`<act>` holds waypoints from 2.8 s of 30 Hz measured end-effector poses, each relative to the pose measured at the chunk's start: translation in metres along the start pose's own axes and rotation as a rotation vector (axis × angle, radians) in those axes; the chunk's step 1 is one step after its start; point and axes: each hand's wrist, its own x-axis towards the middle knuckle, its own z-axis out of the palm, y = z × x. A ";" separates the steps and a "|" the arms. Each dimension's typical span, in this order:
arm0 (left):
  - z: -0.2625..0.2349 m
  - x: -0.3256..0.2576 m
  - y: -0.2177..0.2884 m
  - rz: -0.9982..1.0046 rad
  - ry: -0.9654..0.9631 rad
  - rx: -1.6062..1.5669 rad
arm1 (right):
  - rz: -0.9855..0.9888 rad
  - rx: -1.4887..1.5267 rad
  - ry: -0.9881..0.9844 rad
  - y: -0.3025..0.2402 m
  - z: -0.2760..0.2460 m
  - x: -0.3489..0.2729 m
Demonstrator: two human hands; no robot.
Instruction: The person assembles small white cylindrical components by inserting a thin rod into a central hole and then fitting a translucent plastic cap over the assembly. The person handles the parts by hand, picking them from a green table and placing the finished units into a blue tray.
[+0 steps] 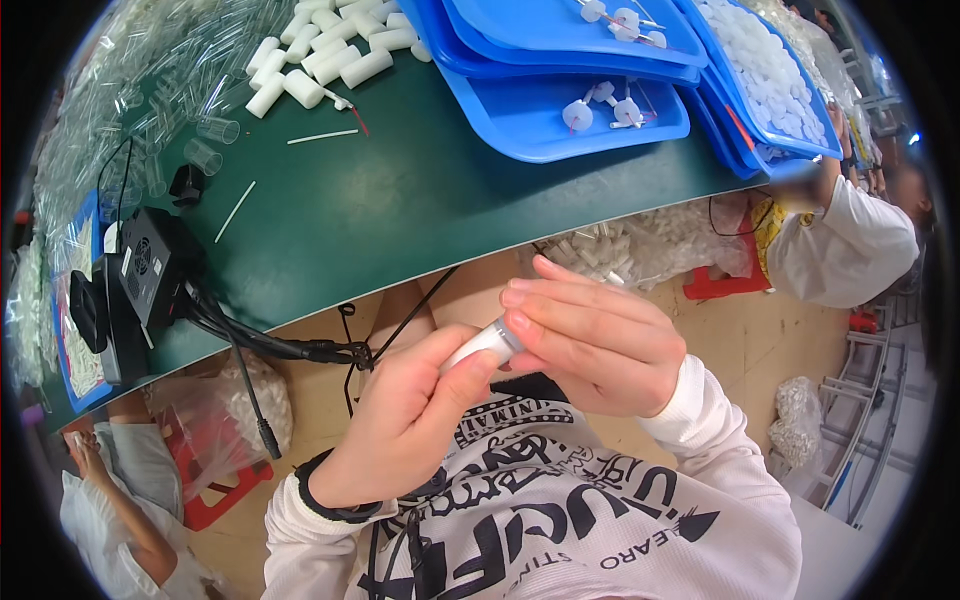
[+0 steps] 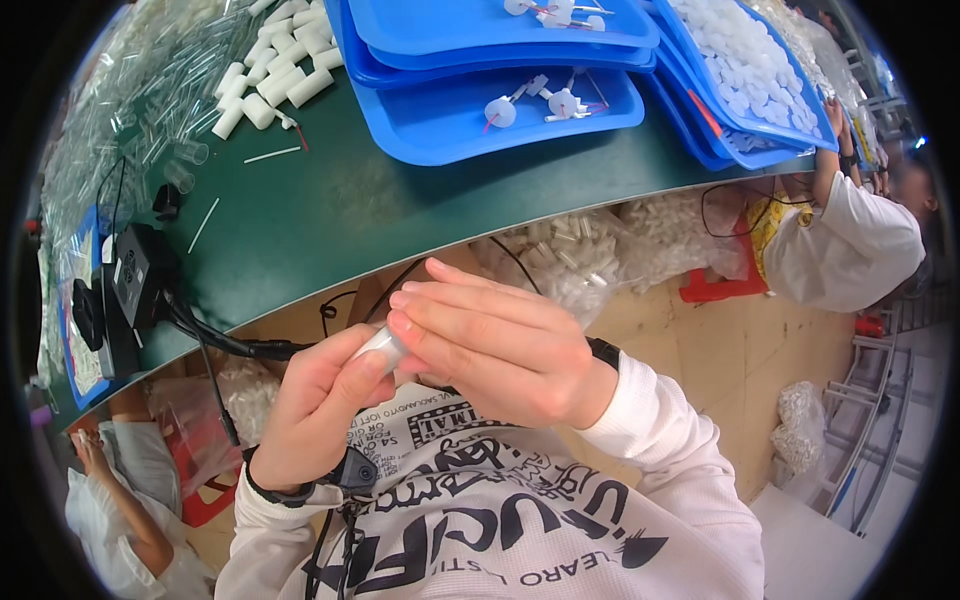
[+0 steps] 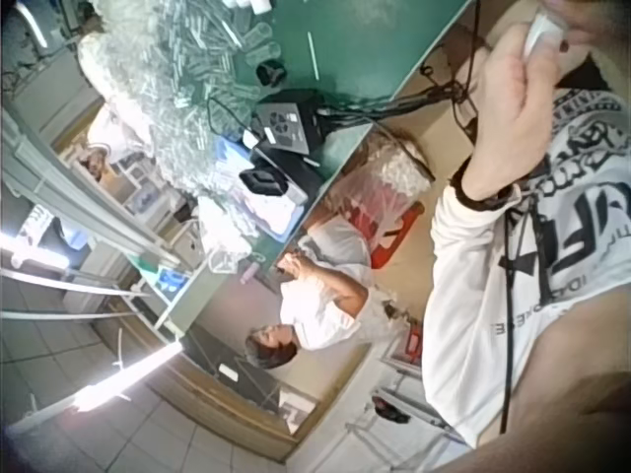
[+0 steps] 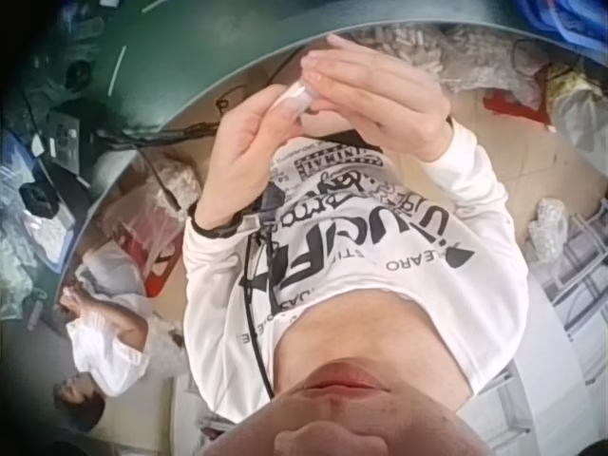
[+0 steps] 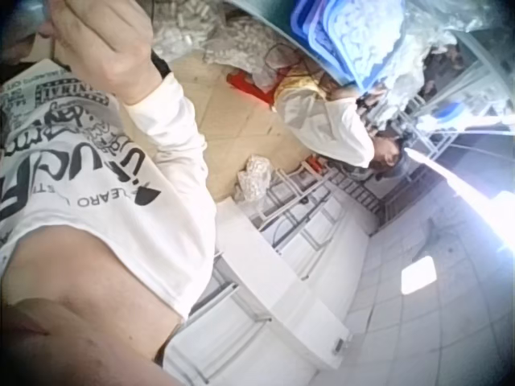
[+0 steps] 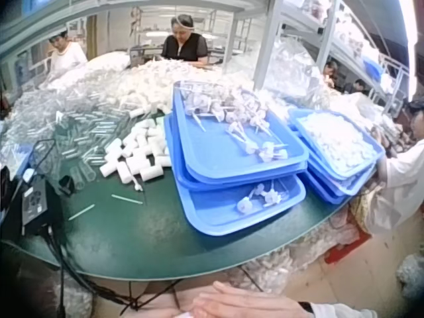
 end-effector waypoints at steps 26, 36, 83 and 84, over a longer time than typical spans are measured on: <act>0.012 0.015 -0.063 -0.053 0.309 -0.499 | 1.071 0.910 0.040 -0.026 0.081 -0.035; 0.002 0.031 -0.067 -0.010 0.230 -0.623 | 1.322 1.194 0.023 -0.014 0.075 -0.023; 0.008 0.032 -0.058 -0.073 0.382 -0.741 | 1.499 1.360 -0.021 -0.015 0.059 0.003; 0.010 0.033 -0.065 -0.021 0.377 -0.739 | 1.473 1.327 -0.049 -0.012 0.062 -0.006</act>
